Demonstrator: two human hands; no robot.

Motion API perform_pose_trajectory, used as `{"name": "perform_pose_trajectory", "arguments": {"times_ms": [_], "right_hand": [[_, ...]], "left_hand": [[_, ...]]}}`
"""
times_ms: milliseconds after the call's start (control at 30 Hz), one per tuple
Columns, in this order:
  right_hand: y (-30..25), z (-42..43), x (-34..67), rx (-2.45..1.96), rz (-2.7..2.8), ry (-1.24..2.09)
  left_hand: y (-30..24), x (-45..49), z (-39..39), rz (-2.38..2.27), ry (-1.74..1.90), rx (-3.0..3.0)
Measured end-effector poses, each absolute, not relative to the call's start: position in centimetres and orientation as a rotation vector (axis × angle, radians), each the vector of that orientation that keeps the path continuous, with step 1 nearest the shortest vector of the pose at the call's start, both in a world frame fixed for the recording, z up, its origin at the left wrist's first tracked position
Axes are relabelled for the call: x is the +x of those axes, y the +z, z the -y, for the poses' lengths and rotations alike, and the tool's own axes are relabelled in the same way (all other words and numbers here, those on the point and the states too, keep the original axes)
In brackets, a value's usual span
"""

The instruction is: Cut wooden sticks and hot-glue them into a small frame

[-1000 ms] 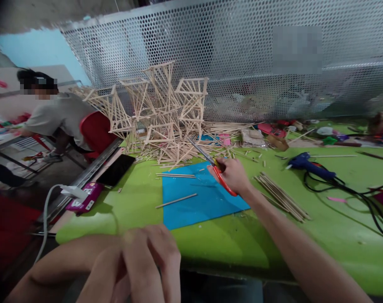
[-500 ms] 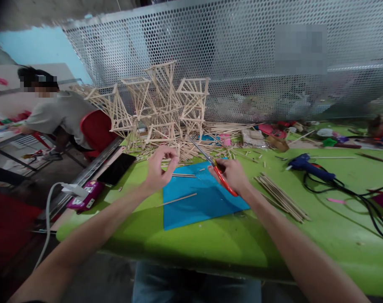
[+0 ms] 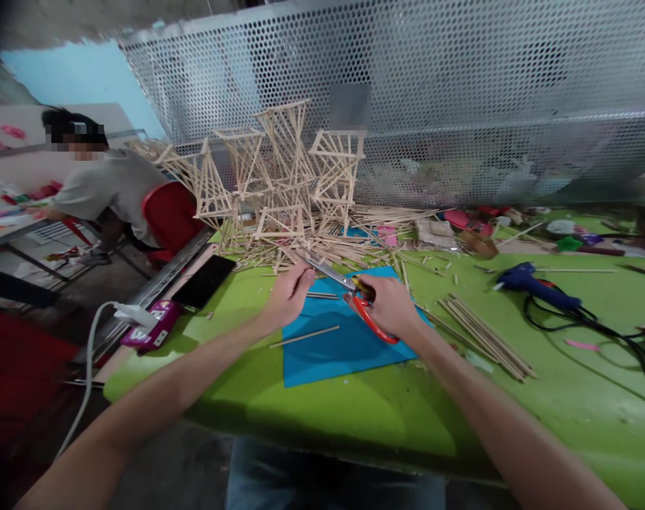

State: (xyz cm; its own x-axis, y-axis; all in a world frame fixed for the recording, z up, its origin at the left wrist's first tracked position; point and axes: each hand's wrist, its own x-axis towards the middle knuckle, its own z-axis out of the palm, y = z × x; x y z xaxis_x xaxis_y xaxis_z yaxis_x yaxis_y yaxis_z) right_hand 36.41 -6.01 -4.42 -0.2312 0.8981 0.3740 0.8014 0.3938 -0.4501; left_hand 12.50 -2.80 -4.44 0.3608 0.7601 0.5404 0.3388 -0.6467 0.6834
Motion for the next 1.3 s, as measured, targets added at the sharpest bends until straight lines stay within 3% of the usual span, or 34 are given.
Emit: {"name": "perform_pose_trajectory", "arguments": {"times_ms": [633, 1300], "right_hand": [[-4.3, 6.1, 36.8, -1.164, 2.14, 0.158], [-4.7, 6.2, 36.8, -1.134, 2.125, 0.133]], "left_hand": [[-5.4, 12.1, 4.3, -0.738, 1.241, 2.292], [-5.3, 12.5, 4.8, -0.807, 1.192, 2.386]]}}
